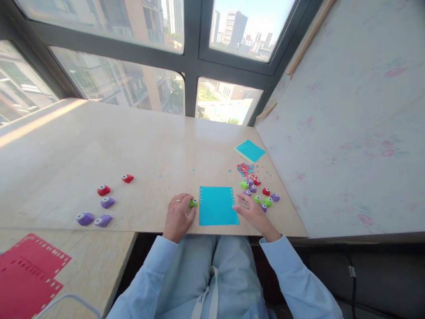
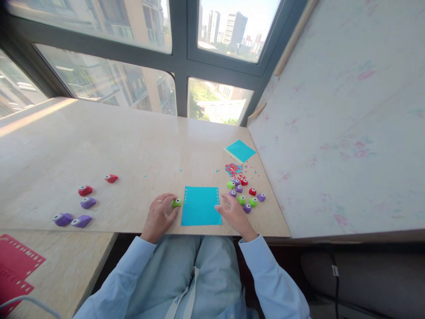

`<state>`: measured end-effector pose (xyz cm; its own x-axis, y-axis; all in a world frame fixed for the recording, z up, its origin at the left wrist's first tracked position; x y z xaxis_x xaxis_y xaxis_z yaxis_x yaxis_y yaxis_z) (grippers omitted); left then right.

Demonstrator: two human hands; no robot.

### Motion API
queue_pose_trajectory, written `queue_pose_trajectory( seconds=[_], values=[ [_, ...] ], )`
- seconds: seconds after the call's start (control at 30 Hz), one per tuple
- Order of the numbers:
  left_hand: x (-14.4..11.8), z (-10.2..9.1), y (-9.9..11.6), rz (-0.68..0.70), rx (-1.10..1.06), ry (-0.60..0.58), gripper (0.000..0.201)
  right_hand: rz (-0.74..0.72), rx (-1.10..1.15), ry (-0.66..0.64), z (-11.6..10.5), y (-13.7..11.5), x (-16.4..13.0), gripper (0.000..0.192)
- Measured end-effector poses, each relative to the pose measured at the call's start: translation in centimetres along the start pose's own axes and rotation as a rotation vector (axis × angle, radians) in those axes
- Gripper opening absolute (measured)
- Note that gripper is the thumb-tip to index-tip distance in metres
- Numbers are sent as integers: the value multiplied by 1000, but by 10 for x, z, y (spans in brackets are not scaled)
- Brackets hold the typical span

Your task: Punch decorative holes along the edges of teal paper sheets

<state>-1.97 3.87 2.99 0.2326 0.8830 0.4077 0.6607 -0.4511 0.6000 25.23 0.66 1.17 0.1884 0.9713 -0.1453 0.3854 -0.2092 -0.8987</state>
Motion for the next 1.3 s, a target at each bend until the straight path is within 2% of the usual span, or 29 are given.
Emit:
queue_pose_trajectory(
  seconds=[0.17, 0.57, 0.73, 0.83, 0.93, 1.0, 1.13, 1.3],
  values=[
    [-1, 5, 8, -3, 19, -13, 18, 108, 248, -64, 5, -2, 0, 60],
    [-4, 7, 13, 18, 91, 18, 21, 217, 645, -5, 7, -3, 3, 33],
    [-5, 7, 13, 27, 98, 21, 22, 287, 749, 5, 12, -2, 8, 34],
    [-6, 7, 13, 31, 96, 26, 22, 270, 644, -66, 17, -9, 11, 40],
    [-6, 6, 14, 36, 93, 32, 21, 139, 379, -206, 23, -19, 13, 40],
    [-6, 6, 14, 35, 93, 31, 21, 35, 218, -246, 26, -23, 17, 35],
    [-6, 6, 14, 21, 98, 26, 21, -84, -43, -177, 21, -23, 25, 20],
    [-8, 9, 8, 14, 56, 13, 22, -69, -8, -111, 11, -16, 28, 32]
  ],
)
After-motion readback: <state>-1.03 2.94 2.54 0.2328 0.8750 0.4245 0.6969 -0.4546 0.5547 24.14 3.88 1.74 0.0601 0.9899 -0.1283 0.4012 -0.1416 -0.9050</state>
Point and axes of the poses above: each hand's wrist, its own x-axis towards the middle knuckle, its own z-axis out of the palm, y = z × x, the point moved 7 cm from there along x, towards the middle knuckle, and after that the axes turned 4 degrees about -x, right-handed, at the moved point
